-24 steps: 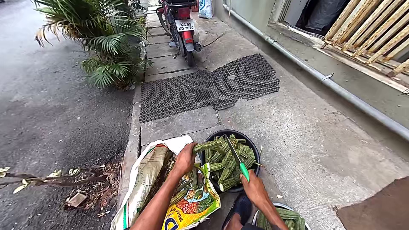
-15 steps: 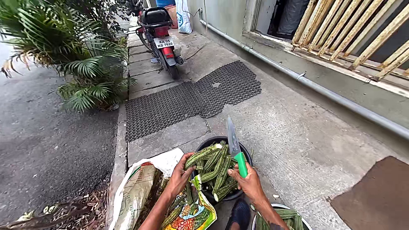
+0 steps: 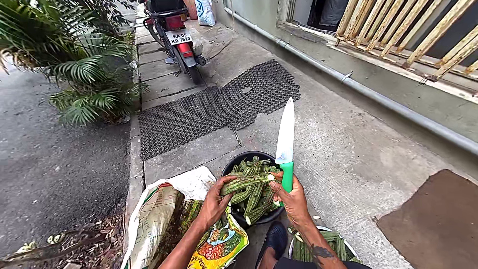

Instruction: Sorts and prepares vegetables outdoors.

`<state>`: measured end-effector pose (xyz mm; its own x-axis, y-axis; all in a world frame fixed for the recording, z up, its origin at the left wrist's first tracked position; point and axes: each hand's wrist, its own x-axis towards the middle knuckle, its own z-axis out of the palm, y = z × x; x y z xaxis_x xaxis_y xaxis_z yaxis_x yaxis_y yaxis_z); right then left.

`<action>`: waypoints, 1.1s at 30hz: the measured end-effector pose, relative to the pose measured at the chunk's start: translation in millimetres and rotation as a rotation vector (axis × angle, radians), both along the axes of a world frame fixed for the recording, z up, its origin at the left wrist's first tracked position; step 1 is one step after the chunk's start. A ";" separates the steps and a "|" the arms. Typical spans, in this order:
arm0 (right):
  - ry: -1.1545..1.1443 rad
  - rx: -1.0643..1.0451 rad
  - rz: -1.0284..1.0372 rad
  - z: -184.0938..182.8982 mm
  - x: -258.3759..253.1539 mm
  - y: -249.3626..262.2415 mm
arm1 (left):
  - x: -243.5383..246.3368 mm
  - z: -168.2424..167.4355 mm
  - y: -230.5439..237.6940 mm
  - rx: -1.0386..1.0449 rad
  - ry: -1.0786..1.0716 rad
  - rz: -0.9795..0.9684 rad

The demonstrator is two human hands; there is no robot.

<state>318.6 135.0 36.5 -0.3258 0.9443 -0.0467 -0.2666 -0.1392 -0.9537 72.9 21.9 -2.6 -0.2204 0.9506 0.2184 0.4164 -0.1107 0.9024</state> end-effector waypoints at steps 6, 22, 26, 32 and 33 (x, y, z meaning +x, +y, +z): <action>-0.076 0.004 -0.063 -4.4 -3.3 3.8 | -6.4 6.8 -0.3 -0.261 0.032 -0.026; -0.757 0.427 0.234 -17.2 -15.8 -25.6 | -10.9 26.6 -0.8 -0.345 0.834 0.367; -0.687 0.336 0.462 -25.2 -18.4 -41.3 | -9.0 27.1 0.8 -0.293 0.932 0.397; -1.044 0.221 0.416 -43.3 -3.2 -12.3 | -11.2 24.1 -7.9 -0.316 0.923 0.373; -1.119 0.171 0.392 -48.8 2.6 -3.2 | -12.1 25.7 -9.6 -0.312 0.910 0.381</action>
<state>321.2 131.8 -12.2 -0.4515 0.8112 -0.3716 0.7551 0.1255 -0.6434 60.8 12.3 23.2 -0.3933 0.8953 0.2092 0.9140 0.3561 0.1942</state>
